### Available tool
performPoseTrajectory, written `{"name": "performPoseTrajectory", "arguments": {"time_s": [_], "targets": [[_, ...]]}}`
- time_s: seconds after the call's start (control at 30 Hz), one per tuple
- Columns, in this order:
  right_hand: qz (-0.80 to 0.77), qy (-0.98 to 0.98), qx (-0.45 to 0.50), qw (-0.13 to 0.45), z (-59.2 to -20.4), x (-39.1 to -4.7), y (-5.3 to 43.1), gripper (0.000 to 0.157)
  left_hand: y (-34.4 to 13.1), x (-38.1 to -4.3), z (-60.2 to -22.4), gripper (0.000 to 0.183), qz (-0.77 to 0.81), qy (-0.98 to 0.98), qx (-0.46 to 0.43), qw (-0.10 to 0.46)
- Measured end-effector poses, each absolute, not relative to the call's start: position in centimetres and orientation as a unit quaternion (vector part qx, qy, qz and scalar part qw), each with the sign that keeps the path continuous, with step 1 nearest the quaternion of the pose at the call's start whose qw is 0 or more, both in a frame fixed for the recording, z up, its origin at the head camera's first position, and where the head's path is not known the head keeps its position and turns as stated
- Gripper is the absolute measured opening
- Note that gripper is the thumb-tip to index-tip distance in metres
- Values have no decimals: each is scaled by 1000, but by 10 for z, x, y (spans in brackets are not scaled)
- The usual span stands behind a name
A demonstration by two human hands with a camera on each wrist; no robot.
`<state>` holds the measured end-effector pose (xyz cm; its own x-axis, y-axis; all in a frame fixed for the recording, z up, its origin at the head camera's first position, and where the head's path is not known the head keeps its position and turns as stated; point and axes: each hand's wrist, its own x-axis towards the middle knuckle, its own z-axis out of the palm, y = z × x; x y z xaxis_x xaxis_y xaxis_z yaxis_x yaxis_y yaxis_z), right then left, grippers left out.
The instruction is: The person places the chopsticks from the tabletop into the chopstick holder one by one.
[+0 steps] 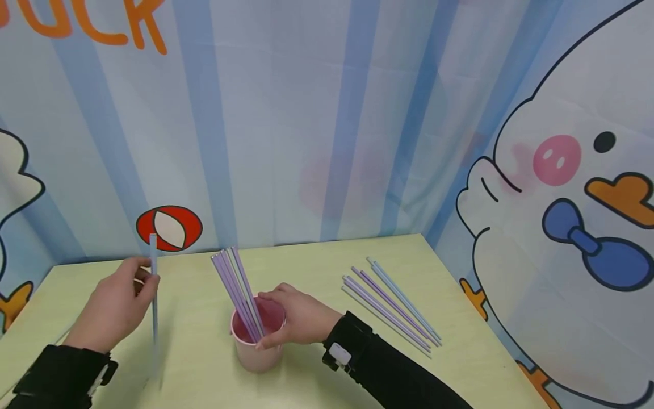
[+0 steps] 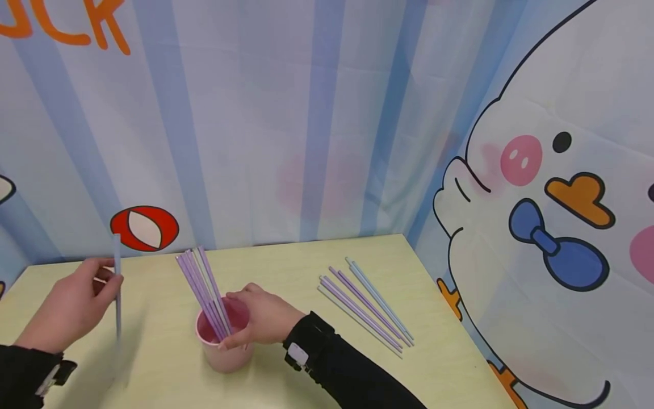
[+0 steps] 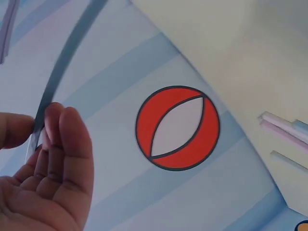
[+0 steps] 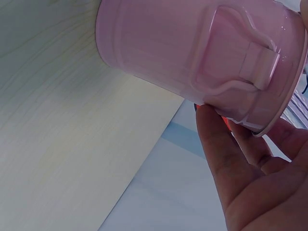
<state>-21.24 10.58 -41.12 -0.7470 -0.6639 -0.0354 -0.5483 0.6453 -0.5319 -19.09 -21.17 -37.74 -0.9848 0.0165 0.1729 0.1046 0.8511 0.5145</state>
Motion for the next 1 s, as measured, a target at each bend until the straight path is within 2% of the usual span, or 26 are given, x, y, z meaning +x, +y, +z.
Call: {"name": "performPoseTrajectory", "arguments": {"time_s": [0.3,0.53,1.0], "targets": [[-256,899,-335,117,-412,-213,106,92,-197,-183,-348,49,-331,-928,-30,170],[-256,899,-336,115,-412,-213,106,92,-182,-179,-326,47,-381,-895,-52,228],[-256,899,-337,115,-412,-212,106,90,-153,-185,-333,42,-449,-862,-65,226]]}}
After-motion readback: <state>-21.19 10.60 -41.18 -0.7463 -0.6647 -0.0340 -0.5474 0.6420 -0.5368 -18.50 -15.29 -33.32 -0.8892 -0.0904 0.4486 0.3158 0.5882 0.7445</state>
